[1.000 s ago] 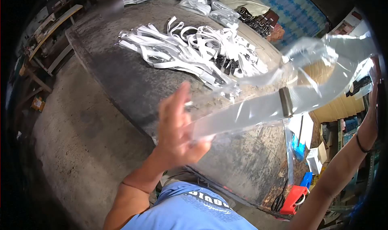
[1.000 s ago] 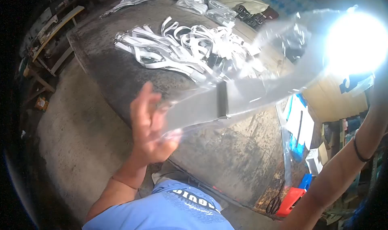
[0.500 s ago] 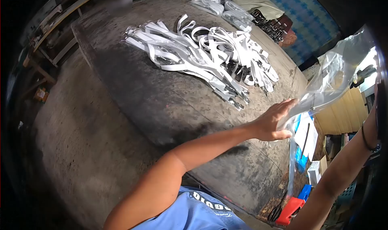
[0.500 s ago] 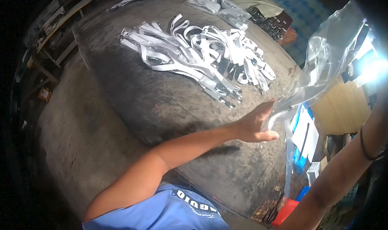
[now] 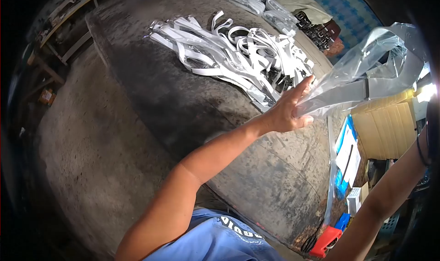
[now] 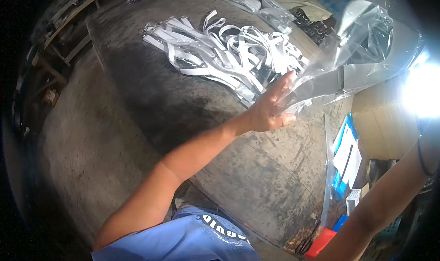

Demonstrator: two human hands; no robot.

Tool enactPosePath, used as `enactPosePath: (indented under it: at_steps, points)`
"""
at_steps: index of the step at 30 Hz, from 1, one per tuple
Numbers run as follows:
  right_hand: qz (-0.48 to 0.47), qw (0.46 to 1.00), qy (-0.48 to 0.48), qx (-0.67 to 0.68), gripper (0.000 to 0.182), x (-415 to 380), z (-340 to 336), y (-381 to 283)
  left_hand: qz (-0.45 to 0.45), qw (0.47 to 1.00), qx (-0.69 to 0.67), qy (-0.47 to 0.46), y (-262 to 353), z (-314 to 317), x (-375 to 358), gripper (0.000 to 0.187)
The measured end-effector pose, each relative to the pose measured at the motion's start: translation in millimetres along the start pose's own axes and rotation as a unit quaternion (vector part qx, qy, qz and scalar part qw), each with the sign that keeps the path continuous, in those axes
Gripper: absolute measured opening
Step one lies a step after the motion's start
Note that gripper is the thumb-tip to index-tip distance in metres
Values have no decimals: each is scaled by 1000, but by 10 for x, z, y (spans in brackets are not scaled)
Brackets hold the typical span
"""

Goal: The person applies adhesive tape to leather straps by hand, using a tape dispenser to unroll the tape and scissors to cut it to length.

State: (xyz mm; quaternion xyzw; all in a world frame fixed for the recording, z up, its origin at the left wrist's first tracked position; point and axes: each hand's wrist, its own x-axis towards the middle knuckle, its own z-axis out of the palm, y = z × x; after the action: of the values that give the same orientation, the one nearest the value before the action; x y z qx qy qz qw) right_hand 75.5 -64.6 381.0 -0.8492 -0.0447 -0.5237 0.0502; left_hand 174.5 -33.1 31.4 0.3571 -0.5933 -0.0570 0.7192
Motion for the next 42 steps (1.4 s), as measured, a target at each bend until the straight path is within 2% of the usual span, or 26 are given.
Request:
enactPosePath:
  at_steps: [2,4,6,8,10,11,12,14,16,17,18,19,20,22,23,24,26,29,30,31,32,33,34,36,38,42]
  points:
    - [6,1000,6,18,24,21,-19,50,-159,962,-193,-106,-35,-29,-11,98]
    - [15,999,9,38,24,20,-39,104,-162,968,-139,-131,36,-182,-10,84]
    - [38,999,-10,16,23,-24,-108,153,-184,941,-30,-281,-26,-394,60,65]
    - [46,999,-10,-7,21,-90,-149,197,-159,955,30,-250,-125,-852,186,54]
    - [75,995,-31,-57,20,-271,-214,380,-325,900,125,-262,195,-1498,546,62]
    - [96,991,-46,-86,19,-429,-229,485,-187,934,200,-231,-52,-1852,598,64]
    - [126,982,-69,-120,19,-606,-224,599,-172,901,315,-243,-152,-2145,730,66]
    - [198,956,-128,-173,20,-1063,-17,803,67,776,584,-230,-348,-2730,871,74]
    - [208,930,-203,-224,23,-1629,488,977,-79,671,676,-294,-330,-3104,1044,91]
    - [49,936,-196,-289,16,-1834,827,924,-99,603,738,-287,-480,-3291,979,91]
    - [123,923,-225,-288,16,-2160,1158,1017,-118,530,793,-275,-682,-3399,877,92]
    - [112,892,-297,-321,8,-2502,1456,1118,-190,497,800,-276,-743,-3380,795,92]
    - [124,907,-337,-219,13,-2987,1702,1385,-262,462,801,-276,-773,-3333,665,92]
    - [128,842,-473,-227,49,-3418,1944,1254,-331,589,715,-178,-990,-3270,313,86]
    - [208,834,-484,-161,56,-3446,1992,1271,-351,634,676,-138,-958,-3188,157,83]
    - [193,891,-391,-127,44,-3446,2038,1291,-370,676,630,-96,-913,-3091,-29,81]
    - [228,920,-303,-99,32,-3340,2096,1552,-337,720,606,19,-993,-2967,-489,82]
    - [364,887,-211,-191,27,-3110,2167,1760,-231,732,637,70,-1093,-2985,-723,79]
    - [370,895,-160,-190,26,-3121,2218,1826,-203,705,674,87,-1145,-3051,-737,74]
    - [296,923,-153,-193,22,-3230,2249,2015,-218,702,670,105,-1279,-3174,-796,71]
    - [319,912,-195,-170,17,-3294,2301,2135,-204,707,667,114,-1390,-3300,-833,68]
    - [461,841,-261,-112,13,-3053,2266,1856,-182,719,661,115,-1354,-3316,-787,67]
    - [405,887,-186,-122,10,-3133,2278,1618,-157,709,680,98,-1336,-3328,-768,66]
    - [390,906,-157,-55,4,-3248,2132,1231,-68,722,684,76,-1408,-3449,-780,63]
    - [266,948,-139,-106,12,-3487,1934,924,-35,719,690,81,-1449,-3523,-775,61]
    - [343,917,-134,-153,27,-4074,1131,238,-17,779,615,122,-1419,-3596,-740,60]
